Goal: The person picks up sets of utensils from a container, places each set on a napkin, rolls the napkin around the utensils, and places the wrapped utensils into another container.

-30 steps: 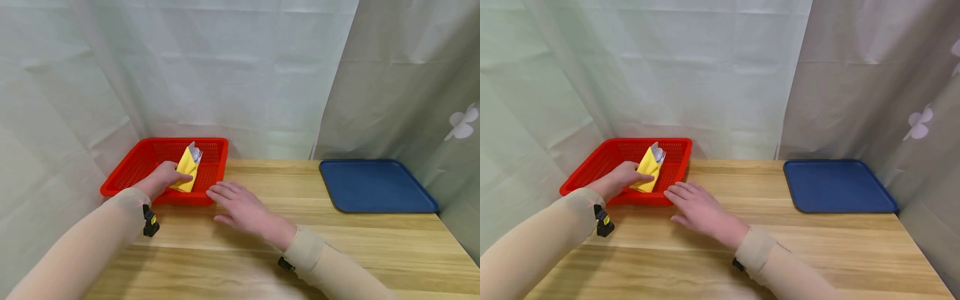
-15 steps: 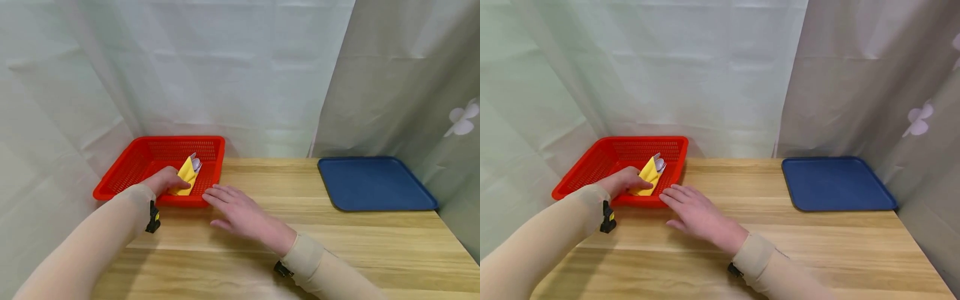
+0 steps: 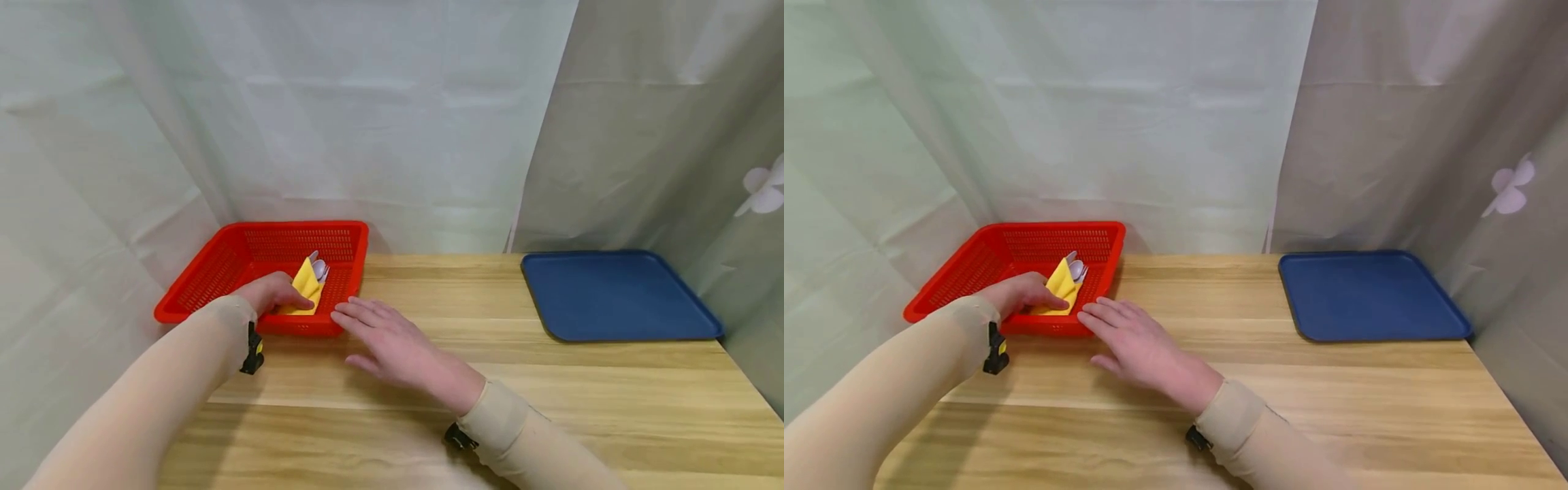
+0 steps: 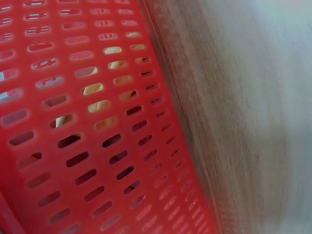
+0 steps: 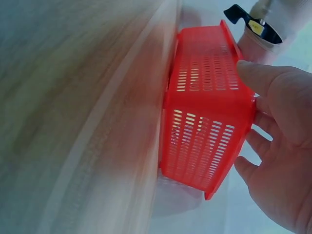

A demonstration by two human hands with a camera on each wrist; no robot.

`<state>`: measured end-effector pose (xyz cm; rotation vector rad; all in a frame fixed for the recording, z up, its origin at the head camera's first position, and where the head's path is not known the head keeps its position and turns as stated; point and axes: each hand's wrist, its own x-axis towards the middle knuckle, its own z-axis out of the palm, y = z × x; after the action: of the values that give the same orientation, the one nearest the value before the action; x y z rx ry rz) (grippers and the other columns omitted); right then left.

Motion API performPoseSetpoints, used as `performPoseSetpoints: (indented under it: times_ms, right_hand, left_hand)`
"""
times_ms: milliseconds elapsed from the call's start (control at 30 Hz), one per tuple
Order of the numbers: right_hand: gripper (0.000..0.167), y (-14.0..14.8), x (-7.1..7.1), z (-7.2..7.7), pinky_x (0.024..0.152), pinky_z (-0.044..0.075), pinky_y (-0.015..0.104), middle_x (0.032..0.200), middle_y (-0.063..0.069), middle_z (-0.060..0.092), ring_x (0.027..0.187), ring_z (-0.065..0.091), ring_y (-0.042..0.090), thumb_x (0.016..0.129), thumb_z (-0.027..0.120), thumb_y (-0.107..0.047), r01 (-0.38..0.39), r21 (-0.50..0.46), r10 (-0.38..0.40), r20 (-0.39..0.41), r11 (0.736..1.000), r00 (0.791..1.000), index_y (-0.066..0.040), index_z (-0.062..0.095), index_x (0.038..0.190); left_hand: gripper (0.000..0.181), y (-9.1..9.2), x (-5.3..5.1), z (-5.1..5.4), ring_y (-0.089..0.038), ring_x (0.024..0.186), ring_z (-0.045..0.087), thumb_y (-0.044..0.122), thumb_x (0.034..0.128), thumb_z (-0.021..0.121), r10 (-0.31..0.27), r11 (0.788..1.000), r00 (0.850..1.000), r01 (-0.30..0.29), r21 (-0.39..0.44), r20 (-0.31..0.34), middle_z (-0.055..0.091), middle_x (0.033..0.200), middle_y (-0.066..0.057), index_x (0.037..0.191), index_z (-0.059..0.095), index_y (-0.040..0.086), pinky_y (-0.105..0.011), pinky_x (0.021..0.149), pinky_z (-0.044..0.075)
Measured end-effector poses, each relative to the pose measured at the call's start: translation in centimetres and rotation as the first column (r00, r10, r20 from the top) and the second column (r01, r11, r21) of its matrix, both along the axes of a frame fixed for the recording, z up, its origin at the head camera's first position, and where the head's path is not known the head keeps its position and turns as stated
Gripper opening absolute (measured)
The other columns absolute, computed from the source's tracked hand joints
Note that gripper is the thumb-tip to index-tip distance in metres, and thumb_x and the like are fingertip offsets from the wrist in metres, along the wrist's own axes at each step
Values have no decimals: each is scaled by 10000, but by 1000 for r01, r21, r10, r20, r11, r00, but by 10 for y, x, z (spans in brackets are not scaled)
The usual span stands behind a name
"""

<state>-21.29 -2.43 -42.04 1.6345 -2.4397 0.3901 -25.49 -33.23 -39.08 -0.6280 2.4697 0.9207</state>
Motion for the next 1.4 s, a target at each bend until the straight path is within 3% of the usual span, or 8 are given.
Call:
performPoseSetpoints:
  times_ms: [333, 767, 1000, 1400]
  right_hand:
    - [776, 4, -4, 1, 1348, 208, 420, 1726, 38, 449, 1645, 314, 235, 1037, 793, -361, 6, -8, -6, 31, 1000, 1000, -141, 442, 1693]
    - [795, -1, -5, -2, 1348, 206, 427, 1727, 34, 444, 1644, 313, 230, 1020, 818, -347, -6, -10, 7, 52, 1000, 999, -141, 446, 1691]
    - [801, -1, -7, -3, 1351, 191, 417, 1733, 29, 435, 1649, 301, 222, 1028, 803, -379, -2, -9, 2, 53, 1000, 999, -157, 429, 1702]
    - [812, -2, -12, -5, 1348, 207, 425, 1737, 25, 433, 1648, 305, 219, 1017, 815, -387, 4, -15, -3, 61, 1000, 998, -164, 436, 1700]
  left_hand:
    - [758, 2, -8, -3, -355, 1250, 527, 364, 941, 883, -14, 1000, 1000, 14, 18, 19, 584, 1340, -186, 1499, 514, 8, -535, 1190, 446]
    - [729, -3, -7, -5, -352, 1238, 529, 361, 925, 898, 12, 1000, 999, -12, 14, 37, 595, 1325, -179, 1466, 540, 28, -540, 1180, 448]
    - [773, -2, -7, -2, -363, 1256, 521, 384, 920, 896, -4, 1000, 999, 5, -22, 45, 578, 1351, -192, 1483, 508, 23, -550, 1179, 451]
    - [763, 1, -5, 4, -335, 1153, 561, 418, 904, 904, 36, 996, 999, -33, -83, 36, 605, 1294, -181, 1442, 517, 40, -431, 1016, 564]
